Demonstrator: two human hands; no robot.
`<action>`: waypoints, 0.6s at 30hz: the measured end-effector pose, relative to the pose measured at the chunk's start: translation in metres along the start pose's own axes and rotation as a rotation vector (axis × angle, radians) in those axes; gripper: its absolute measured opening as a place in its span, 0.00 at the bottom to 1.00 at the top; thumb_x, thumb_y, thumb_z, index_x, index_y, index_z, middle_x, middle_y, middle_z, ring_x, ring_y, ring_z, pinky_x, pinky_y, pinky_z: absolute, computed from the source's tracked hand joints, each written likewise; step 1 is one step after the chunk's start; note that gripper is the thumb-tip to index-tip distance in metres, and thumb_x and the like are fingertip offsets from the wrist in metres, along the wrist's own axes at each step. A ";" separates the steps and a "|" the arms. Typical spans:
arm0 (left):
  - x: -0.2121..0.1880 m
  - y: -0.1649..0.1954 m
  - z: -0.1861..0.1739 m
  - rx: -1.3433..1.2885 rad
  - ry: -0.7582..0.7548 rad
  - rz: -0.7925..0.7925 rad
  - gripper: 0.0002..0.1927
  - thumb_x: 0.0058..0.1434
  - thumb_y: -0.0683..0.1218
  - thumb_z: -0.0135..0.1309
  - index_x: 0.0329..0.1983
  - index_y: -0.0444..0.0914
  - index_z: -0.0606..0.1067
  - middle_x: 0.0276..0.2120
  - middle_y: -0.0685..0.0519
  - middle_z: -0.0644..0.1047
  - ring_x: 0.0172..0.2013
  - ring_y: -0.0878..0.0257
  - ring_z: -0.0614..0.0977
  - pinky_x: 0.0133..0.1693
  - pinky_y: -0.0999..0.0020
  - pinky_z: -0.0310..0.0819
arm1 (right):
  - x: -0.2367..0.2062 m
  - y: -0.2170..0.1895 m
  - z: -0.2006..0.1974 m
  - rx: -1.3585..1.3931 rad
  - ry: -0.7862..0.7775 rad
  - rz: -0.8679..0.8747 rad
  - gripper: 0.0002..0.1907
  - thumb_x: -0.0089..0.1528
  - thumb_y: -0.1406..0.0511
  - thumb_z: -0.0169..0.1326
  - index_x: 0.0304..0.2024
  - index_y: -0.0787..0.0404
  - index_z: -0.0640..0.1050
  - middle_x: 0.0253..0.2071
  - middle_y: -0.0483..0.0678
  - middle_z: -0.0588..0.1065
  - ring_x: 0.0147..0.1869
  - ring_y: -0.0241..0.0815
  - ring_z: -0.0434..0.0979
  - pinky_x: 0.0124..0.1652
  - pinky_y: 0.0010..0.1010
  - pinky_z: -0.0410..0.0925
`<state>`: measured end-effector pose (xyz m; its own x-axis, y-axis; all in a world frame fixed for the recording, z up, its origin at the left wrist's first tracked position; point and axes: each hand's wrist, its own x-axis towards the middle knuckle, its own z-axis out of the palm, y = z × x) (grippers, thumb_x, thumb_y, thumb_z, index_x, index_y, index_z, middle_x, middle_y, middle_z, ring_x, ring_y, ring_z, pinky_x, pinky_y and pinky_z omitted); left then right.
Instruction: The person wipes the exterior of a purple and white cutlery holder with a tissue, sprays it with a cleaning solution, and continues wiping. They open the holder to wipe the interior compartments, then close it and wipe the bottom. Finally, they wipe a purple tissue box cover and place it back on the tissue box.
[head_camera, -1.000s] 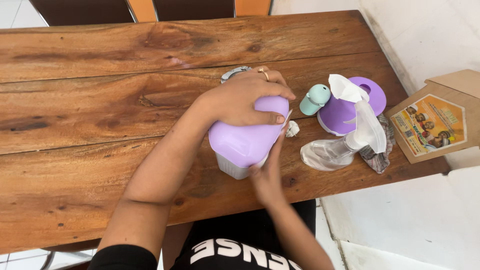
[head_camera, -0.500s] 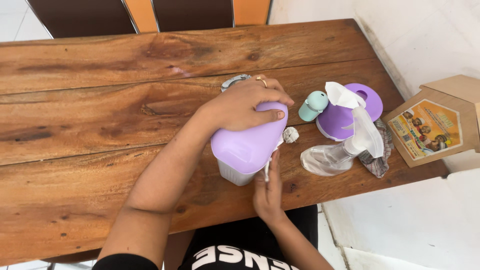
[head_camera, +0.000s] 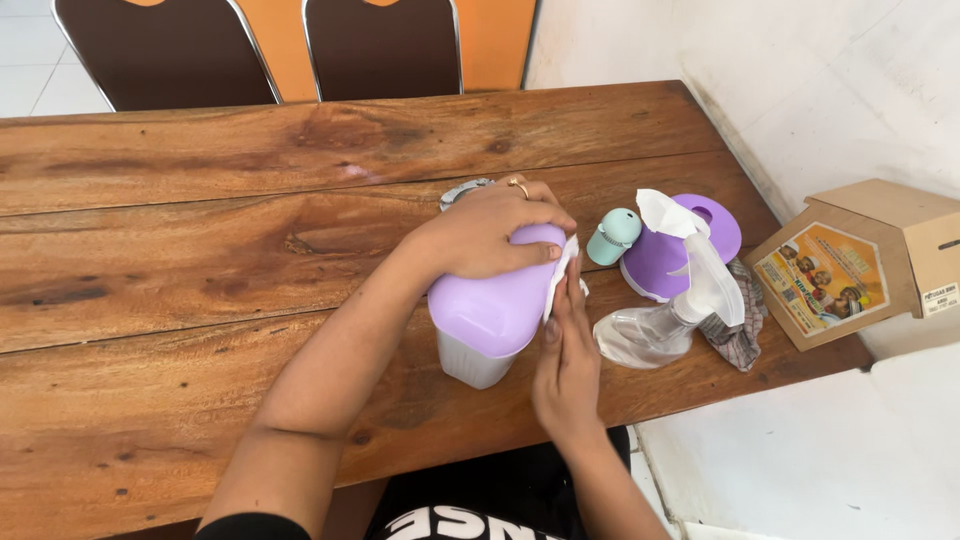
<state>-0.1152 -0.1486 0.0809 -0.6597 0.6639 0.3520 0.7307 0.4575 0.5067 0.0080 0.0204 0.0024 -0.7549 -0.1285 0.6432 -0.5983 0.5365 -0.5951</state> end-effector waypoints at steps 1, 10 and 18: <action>-0.001 0.000 0.000 0.015 0.009 -0.029 0.21 0.61 0.55 0.57 0.54 0.45 0.80 0.52 0.52 0.77 0.56 0.51 0.75 0.57 0.54 0.67 | 0.007 0.004 0.000 0.058 -0.007 0.033 0.25 0.77 0.63 0.32 0.74 0.67 0.60 0.79 0.63 0.54 0.84 0.59 0.52 0.76 0.44 0.50; 0.001 0.004 0.003 0.069 0.062 -0.121 0.20 0.59 0.54 0.56 0.53 0.46 0.80 0.52 0.53 0.77 0.57 0.51 0.74 0.57 0.56 0.67 | -0.008 -0.004 -0.003 0.171 -0.033 0.106 0.27 0.76 0.61 0.31 0.74 0.68 0.59 0.78 0.62 0.55 0.83 0.57 0.52 0.75 0.44 0.50; 0.000 0.002 0.002 0.079 0.051 -0.100 0.20 0.60 0.53 0.55 0.54 0.45 0.79 0.52 0.53 0.77 0.57 0.51 0.74 0.57 0.57 0.67 | 0.024 0.008 -0.002 0.273 0.000 0.094 0.25 0.76 0.63 0.34 0.72 0.69 0.61 0.79 0.61 0.53 0.84 0.57 0.49 0.76 0.43 0.48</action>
<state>-0.1134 -0.1463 0.0800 -0.7363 0.5827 0.3440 0.6715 0.5662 0.4781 -0.0141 0.0229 0.0140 -0.8102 -0.0886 0.5794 -0.5762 0.3018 -0.7596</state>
